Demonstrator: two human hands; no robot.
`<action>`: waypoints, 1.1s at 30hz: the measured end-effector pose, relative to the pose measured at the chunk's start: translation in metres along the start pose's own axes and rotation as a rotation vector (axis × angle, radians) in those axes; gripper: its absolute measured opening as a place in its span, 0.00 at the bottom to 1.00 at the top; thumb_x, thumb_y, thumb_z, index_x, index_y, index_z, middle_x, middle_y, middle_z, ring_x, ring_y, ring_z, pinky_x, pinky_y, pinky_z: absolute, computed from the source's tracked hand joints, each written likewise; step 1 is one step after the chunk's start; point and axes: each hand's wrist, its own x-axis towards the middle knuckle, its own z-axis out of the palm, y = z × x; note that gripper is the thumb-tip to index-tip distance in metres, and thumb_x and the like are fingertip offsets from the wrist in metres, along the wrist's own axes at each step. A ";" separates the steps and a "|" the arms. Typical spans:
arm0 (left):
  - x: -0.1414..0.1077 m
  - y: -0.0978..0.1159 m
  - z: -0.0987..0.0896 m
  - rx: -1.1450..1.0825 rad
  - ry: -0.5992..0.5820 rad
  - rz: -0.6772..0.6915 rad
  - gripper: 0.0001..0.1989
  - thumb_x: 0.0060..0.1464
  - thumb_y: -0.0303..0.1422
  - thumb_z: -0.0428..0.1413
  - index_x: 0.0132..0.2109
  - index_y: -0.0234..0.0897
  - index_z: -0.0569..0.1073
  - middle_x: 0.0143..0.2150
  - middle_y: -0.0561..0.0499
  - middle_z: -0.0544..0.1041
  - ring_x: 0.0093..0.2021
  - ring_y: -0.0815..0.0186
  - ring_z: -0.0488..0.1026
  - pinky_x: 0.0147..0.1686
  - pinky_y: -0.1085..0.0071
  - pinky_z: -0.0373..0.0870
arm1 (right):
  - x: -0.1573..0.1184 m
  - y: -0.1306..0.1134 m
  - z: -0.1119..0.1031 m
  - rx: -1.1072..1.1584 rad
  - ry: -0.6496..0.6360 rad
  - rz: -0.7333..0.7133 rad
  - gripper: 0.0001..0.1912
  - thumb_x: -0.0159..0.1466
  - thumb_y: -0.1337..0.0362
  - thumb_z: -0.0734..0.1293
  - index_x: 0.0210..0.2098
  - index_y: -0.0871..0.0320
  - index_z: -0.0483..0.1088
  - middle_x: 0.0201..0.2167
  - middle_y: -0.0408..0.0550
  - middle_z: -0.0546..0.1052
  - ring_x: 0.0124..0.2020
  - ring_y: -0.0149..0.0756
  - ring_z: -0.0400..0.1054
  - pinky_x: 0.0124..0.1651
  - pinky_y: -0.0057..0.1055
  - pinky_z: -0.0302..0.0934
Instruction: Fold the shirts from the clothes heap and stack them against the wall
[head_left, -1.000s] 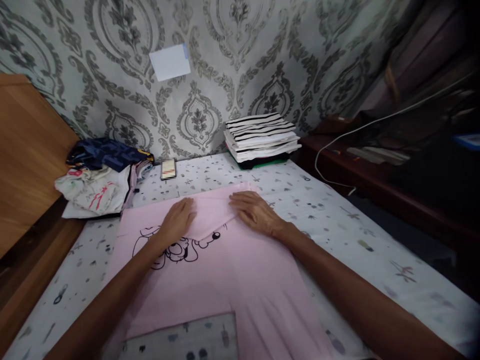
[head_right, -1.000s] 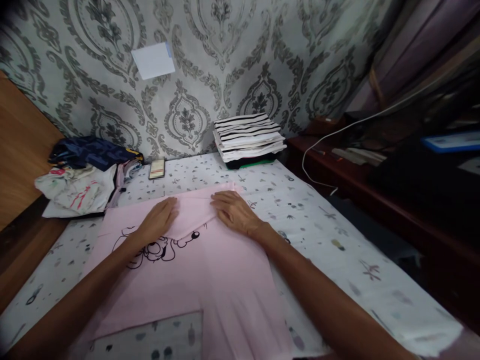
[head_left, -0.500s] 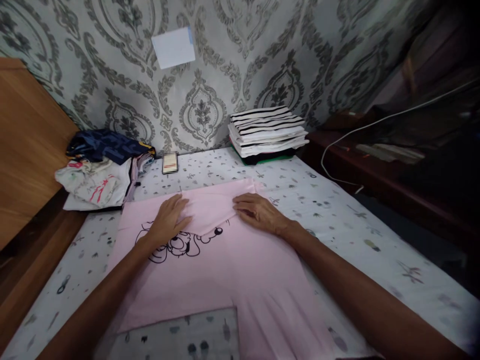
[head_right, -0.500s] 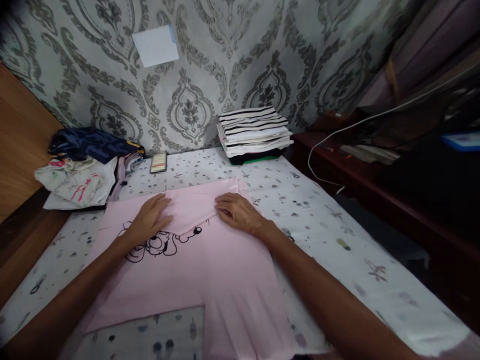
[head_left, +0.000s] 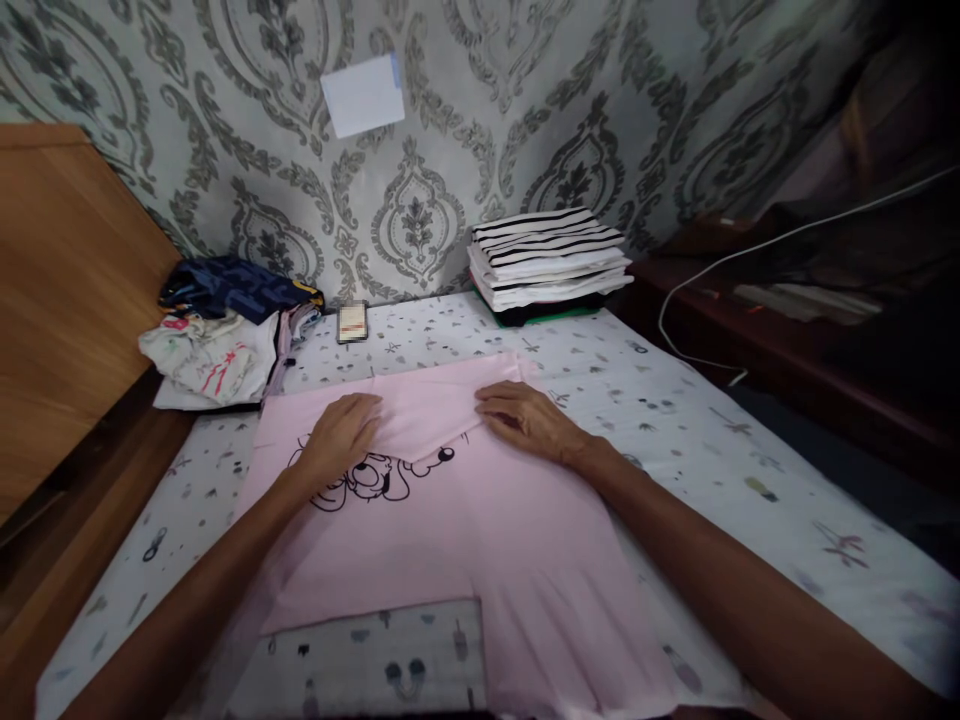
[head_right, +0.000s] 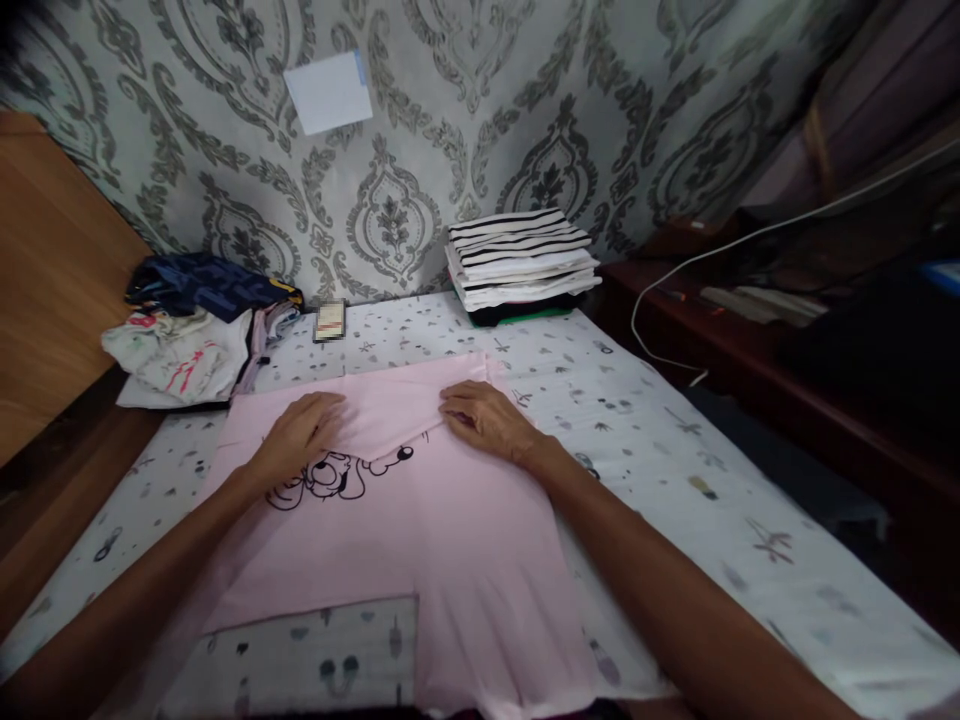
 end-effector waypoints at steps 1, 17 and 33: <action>0.005 0.000 0.005 0.002 -0.031 -0.006 0.25 0.68 0.43 0.41 0.64 0.33 0.65 0.65 0.37 0.68 0.65 0.54 0.64 0.62 0.55 0.62 | 0.000 0.000 0.000 0.011 -0.005 0.020 0.13 0.67 0.64 0.62 0.41 0.57 0.79 0.48 0.55 0.80 0.52 0.45 0.74 0.55 0.47 0.70; -0.025 -0.028 0.020 0.109 -0.190 -0.052 0.34 0.67 0.51 0.39 0.72 0.38 0.53 0.75 0.41 0.51 0.75 0.53 0.46 0.70 0.48 0.48 | -0.012 0.005 -0.047 0.069 0.113 0.671 0.15 0.66 0.61 0.61 0.27 0.57 0.74 0.31 0.47 0.80 0.34 0.38 0.72 0.39 0.32 0.63; -0.160 -0.034 -0.033 -0.061 -0.303 -0.024 0.32 0.58 0.51 0.55 0.68 0.53 0.63 0.73 0.51 0.58 0.68 0.50 0.62 0.64 0.54 0.65 | -0.198 -0.219 -0.033 -0.016 0.540 1.126 0.19 0.64 0.43 0.64 0.30 0.51 0.72 0.29 0.51 0.77 0.34 0.46 0.73 0.38 0.39 0.69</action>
